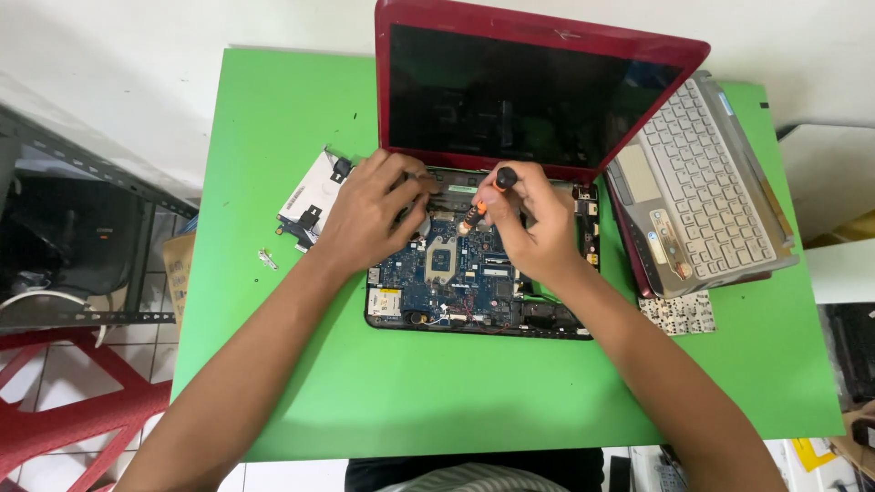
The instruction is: The person is disassembling a laptop by removing screws with a screwdriver and disconnecting internal ribbon cables and components.
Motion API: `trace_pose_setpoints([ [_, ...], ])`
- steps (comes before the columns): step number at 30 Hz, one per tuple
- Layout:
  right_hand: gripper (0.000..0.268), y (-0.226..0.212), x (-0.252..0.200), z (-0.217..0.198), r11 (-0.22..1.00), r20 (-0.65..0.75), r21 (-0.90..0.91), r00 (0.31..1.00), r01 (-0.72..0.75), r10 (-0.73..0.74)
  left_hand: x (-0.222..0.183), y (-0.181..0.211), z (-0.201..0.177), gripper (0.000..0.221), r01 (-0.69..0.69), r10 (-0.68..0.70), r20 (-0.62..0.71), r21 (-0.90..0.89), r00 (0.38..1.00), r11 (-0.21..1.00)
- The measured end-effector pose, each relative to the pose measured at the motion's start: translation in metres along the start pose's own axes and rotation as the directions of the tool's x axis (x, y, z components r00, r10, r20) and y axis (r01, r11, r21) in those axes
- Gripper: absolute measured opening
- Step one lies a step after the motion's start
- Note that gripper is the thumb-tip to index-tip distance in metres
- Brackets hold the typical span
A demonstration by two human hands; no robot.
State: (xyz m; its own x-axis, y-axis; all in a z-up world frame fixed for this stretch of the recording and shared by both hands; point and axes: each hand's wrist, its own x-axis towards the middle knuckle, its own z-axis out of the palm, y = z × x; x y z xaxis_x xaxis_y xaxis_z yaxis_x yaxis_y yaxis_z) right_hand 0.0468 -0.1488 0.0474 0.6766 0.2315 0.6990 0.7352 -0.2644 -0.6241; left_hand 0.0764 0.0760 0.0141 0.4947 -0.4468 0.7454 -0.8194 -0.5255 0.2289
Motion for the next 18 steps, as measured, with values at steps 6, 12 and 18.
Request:
trace_pose_setpoints([
  [6, 0.009, -0.0003, -0.0012, 0.0005, 0.997, -0.013, 0.072, 1.0, 0.014, -0.013, 0.002, 0.0096, -0.0014, 0.008, -0.119, 0.115, 0.048, 0.09, 0.992, 0.989],
  [12, 0.008, -0.002, -0.0013, 0.0011, 0.996, 0.01, 0.083, 1.0, 0.019, -0.02, -0.0005, 0.0075, -0.0002, 0.011, -0.09, 0.084, 0.065, 0.1, 0.994, 0.991],
  [18, 0.009, -0.0014, -0.0023, 0.0005, 0.998, 0.027, 0.055, 1.0, 0.005, -0.006, 0.0025, 0.008, -0.0019, 0.01, -0.093, 0.092, 0.032, 0.052, 0.995, 0.994],
])
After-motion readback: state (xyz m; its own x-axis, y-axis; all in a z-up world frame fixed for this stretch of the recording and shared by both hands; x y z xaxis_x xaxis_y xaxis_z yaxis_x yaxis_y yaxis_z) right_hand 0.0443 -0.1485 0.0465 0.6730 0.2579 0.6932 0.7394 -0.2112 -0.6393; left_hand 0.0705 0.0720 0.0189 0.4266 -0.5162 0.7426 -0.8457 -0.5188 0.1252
